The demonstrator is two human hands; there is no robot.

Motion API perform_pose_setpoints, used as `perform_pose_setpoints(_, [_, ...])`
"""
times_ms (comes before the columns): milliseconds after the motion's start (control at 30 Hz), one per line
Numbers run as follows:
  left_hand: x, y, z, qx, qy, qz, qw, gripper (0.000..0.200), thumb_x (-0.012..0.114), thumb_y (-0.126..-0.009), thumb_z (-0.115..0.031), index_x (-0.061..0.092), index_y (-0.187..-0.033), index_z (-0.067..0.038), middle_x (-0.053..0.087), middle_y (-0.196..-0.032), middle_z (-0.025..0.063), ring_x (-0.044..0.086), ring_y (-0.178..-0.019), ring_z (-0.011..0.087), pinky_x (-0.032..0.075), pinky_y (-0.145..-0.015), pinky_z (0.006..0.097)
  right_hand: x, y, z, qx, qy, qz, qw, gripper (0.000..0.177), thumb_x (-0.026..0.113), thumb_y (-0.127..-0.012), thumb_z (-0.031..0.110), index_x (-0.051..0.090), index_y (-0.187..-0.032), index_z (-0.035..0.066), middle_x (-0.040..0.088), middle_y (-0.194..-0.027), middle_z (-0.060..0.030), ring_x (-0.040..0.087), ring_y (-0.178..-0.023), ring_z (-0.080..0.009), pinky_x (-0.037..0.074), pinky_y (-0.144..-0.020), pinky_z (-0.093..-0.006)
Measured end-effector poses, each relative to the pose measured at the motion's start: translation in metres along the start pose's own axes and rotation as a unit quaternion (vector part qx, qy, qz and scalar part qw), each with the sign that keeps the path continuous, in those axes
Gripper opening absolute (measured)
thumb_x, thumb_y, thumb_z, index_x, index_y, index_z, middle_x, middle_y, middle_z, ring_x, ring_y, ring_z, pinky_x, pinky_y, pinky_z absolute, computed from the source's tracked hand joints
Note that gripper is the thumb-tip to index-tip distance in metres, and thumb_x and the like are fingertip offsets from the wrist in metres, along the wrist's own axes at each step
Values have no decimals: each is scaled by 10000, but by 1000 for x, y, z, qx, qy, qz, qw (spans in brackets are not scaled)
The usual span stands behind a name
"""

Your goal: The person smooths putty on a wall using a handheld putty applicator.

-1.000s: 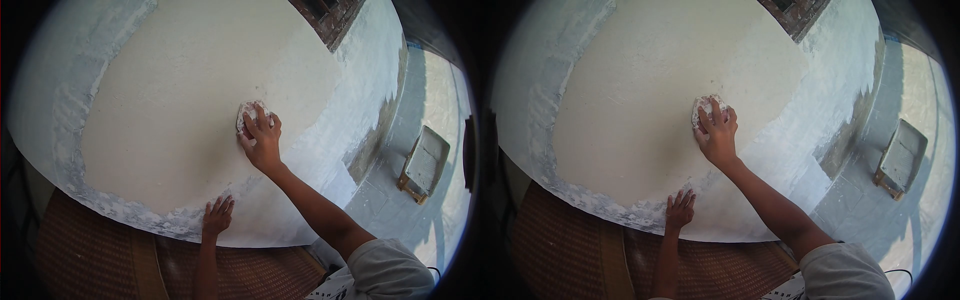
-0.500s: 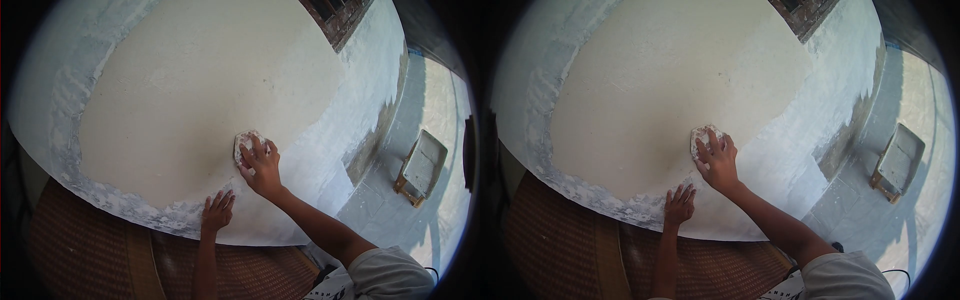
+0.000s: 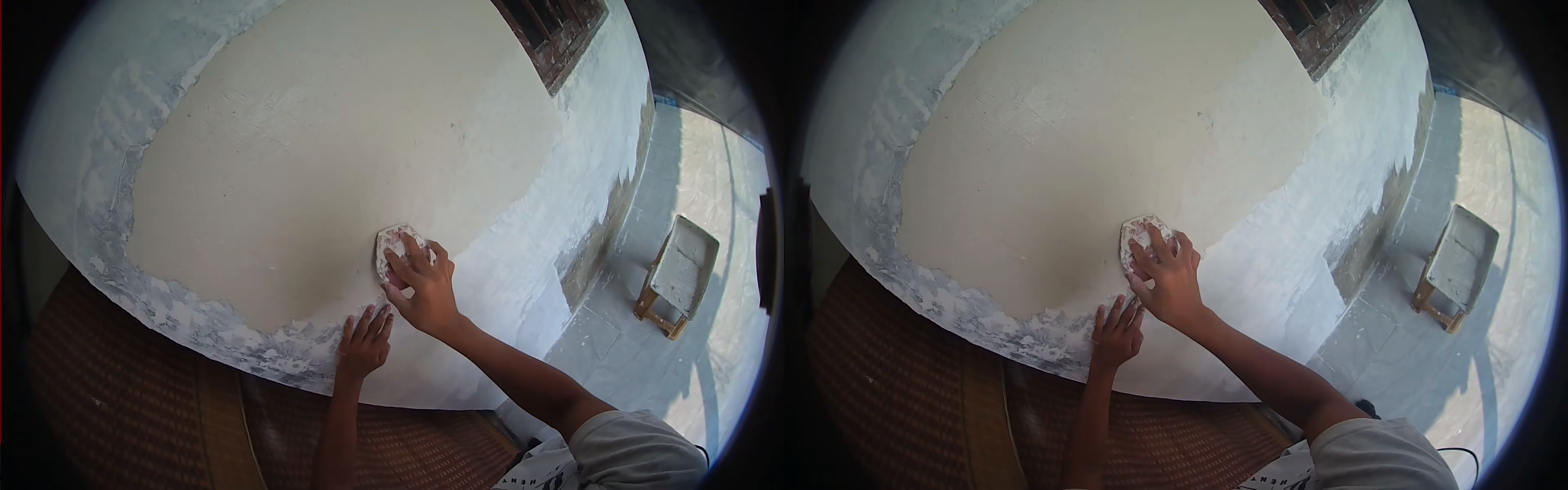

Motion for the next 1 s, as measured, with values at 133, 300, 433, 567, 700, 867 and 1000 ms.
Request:
perform_pose_setpoints(133, [-1,0,1,-7,25,1,1000,434,497,-922,-261,618,-1331,-178,561,-1472,-32,431,-1436,184,167,-1235,494,-22,-38,5,-4,17,-62,998,515,783,-783,235,673,-1280,160,488,-1486,-138,419,-1256,-511,364,-1016,-594])
perform_pose_setpoints(300, [-13,-2,3,-2,70,-46,996,403,523,-887,-210,675,-1251,-131,603,-1431,-1,458,-1421,221,204,-1221,510,-27,-101,-6,24,106,-160,981,489,752,-811,249,666,-1279,136,508,-1470,-130,415,-1248,-494,362,-1007,-596])
perform_pose_setpoints(433, [-11,1,5,-2,111,-63,992,394,549,-857,-184,685,-1217,-99,627,-1394,35,467,-1414,237,240,-1206,522,24,22,15,11,40,-30,999,500,786,-783,245,689,-1260,129,503,-1481,-160,451,-1270,-467,350,-1051,-585])
perform_pose_setpoints(567, [-17,0,7,0,113,-65,992,364,545,-881,-206,690,-1198,-100,595,-1436,28,447,-1429,211,257,-1215,481,-6,2,2,22,21,-77,997,513,806,-770,230,695,-1259,124,538,-1453,-179,538,-1231,-364,336,-1086,-546])
perform_pose_setpoints(700, [-15,2,6,2,114,-80,990,359,545,-877,-202,691,-1188,-99,597,-1434,34,451,-1426,215,259,-1215,480,-47,-101,-51,123,57,-163,977,511,723,-871,335,645,-1342,152,502,-1514,-90,461,-1243,-425,355,-1040,-559])
perform_pose_setpoints(867, [-14,1,8,-3,129,-81,988,356,561,-858,-196,694,-1169,-87,588,-1444,30,453,-1425,219,257,-1217,481,1,-11,-28,94,56,-61,992,537,780,-811,316,677,-1312,155,480,-1527,-123,454,-1268,-436,364,-1053,-539])
perform_pose_setpoints(1000, [-16,1,8,-1,163,-84,983,343,558,-843,-151,700,-1139,-51,634,-1380,68,486,-1397,268,272,-1195,527,22,68,-20,77,-20,-15,997,520,808,-778,273,707,-1265,121,515,-1484,-196,485,-1249,-415,363,-1082,-522])
Point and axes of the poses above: each hand's wrist, its own y-axis away from the middle knuckle, its own x-axis out of the palm, z = x × y, the point moved 8 cm from there along -y, towards the middle knuckle
